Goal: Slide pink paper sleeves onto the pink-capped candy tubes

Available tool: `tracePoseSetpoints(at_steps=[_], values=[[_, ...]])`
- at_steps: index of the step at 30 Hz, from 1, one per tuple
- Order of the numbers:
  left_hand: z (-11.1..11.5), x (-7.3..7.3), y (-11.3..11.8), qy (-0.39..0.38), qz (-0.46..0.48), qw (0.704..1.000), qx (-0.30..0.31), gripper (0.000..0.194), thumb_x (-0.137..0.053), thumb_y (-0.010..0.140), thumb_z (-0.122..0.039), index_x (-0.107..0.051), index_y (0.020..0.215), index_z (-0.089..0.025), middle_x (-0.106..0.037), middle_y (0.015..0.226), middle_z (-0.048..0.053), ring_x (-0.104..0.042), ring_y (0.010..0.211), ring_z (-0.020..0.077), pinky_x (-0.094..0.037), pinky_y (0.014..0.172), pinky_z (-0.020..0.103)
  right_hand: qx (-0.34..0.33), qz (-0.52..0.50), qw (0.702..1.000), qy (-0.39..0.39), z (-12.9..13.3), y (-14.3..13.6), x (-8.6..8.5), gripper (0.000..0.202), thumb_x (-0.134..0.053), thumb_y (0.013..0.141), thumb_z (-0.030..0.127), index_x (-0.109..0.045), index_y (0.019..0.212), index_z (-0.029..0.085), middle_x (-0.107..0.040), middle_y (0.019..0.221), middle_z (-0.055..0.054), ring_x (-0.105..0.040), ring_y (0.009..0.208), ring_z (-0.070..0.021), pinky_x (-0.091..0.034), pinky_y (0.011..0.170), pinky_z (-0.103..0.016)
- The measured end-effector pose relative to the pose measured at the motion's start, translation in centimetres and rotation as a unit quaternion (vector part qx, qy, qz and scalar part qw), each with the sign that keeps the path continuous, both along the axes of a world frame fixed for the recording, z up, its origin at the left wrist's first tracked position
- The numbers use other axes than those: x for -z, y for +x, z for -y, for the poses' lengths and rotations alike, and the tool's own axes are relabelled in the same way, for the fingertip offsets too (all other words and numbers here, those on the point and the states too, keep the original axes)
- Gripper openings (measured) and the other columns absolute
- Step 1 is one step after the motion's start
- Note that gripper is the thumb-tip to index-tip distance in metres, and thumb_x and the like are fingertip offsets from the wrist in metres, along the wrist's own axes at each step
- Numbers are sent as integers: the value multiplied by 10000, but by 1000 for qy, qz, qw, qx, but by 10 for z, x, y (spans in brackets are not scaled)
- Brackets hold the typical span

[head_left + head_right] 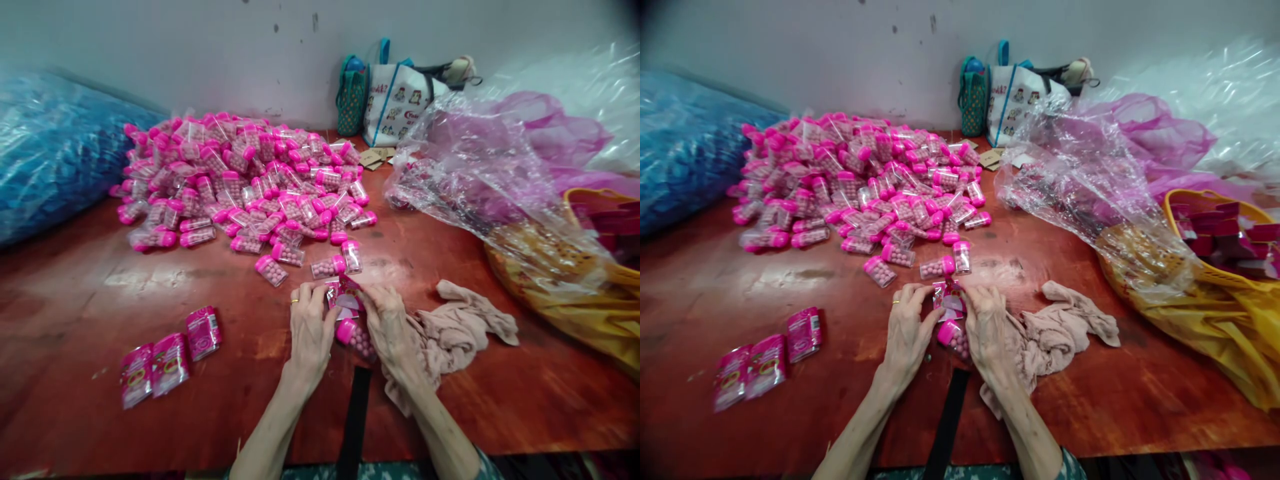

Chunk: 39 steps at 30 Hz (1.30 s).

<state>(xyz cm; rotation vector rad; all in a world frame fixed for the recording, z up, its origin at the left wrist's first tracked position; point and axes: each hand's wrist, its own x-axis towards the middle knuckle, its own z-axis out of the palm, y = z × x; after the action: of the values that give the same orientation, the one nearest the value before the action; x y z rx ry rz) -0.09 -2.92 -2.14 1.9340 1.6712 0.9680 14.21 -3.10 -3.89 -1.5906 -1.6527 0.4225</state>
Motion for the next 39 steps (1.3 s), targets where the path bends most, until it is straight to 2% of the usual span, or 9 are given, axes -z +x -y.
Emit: tracePoseSetpoints(at_steps=[5, 9, 11, 17, 19, 23, 28, 32, 39], values=[[-6, -10, -4, -10, 113, 993, -25, 191, -602, 770, -250, -627, 950, -190, -596, 928, 49, -520, 925, 215, -400, 834, 350, 10, -46, 999, -4, 2, -1, -10, 198, -454, 886, 255, -624, 829, 170, -602, 763, -39, -524, 729, -190, -415, 650, -289], [-9, -18, 0, -141, 375, 916, 17, 185, -702, 666, -224, -692, 844, -176, -634, 829, 28, -562, 779, 178, -429, 726, 284, -55, -47, 997, -16, 6, -4, -25, 182, -510, 857, 193, -600, 699, 193, -566, 690, -7, -498, 703, -174, -400, 633, -263], [-8, -20, 3, -167, 426, 889, 23, 63, -685, 679, -213, -694, 707, -157, -619, 688, 7, -542, 652, 139, -427, 637, 248, -81, -42, 996, -20, 9, -7, -35, 186, -522, 849, 162, -587, 679, 198, -568, 687, -2, -493, 721, -174, -392, 656, -264], [-3, -20, 6, -180, 528, 830, -12, 109, -686, 676, -185, -643, 587, -139, -550, 557, -41, -460, 524, 66, -374, 510, 173, -69, -80, 993, -57, 19, -18, -50, 66, -610, 810, 203, -598, 748, 186, -588, 778, -7, -523, 769, -170, -393, 673, -259], [-2, -22, 5, -193, 558, 807, -9, 112, -702, 651, -167, -637, 568, -129, -547, 546, -40, -461, 521, 62, -383, 510, 167, -47, -97, 992, -67, 21, -24, -49, 70, -661, 765, 189, -611, 716, 183, -588, 741, -2, -529, 743, -170, -394, 657, -256], [-2, -28, 2, -231, 601, 765, -12, 95, -736, 599, -145, -652, 566, -113, -585, 558, -18, -505, 532, 72, -434, 539, 181, -45, -116, 988, -94, 22, -31, -47, 136, -577, 814, 128, -622, 694, 174, -572, 670, -1, -528, 643, -155, -394, 585, -248], [-5, -30, -2, -269, 626, 731, -40, 135, -785, 525, -141, -665, 573, -102, -619, 538, 1, -528, 492, 72, -447, 504, 177, -76, -66, 995, -15, 20, -39, -52, 180, -527, 832, 97, -565, 677, 181, -575, 706, -23, -516, 677, -172, -399, 609, -264], [-12, -30, -8, -281, 636, 716, -60, 191, -809, 494, -166, -631, 516, -100, -592, 485, -12, -485, 427, 51, -403, 435, 158, -108, -72, 991, -37, 18, -46, -58, 237, -483, 865, 128, -536, 639, 177, -575, 680, -32, -511, 650, -170, -391, 591, -270], [-22, -31, -14, -242, 649, 717, -76, 216, -809, 505, -148, -697, 682, -93, -686, 640, 26, -599, 608, 107, -487, 646, 214, -70, -246, 957, -139, 9, -40, -59, 139, -505, 862, 236, -618, 814, 170, -632, 700, 1, -566, 618, -137, -418, 573, -225]])
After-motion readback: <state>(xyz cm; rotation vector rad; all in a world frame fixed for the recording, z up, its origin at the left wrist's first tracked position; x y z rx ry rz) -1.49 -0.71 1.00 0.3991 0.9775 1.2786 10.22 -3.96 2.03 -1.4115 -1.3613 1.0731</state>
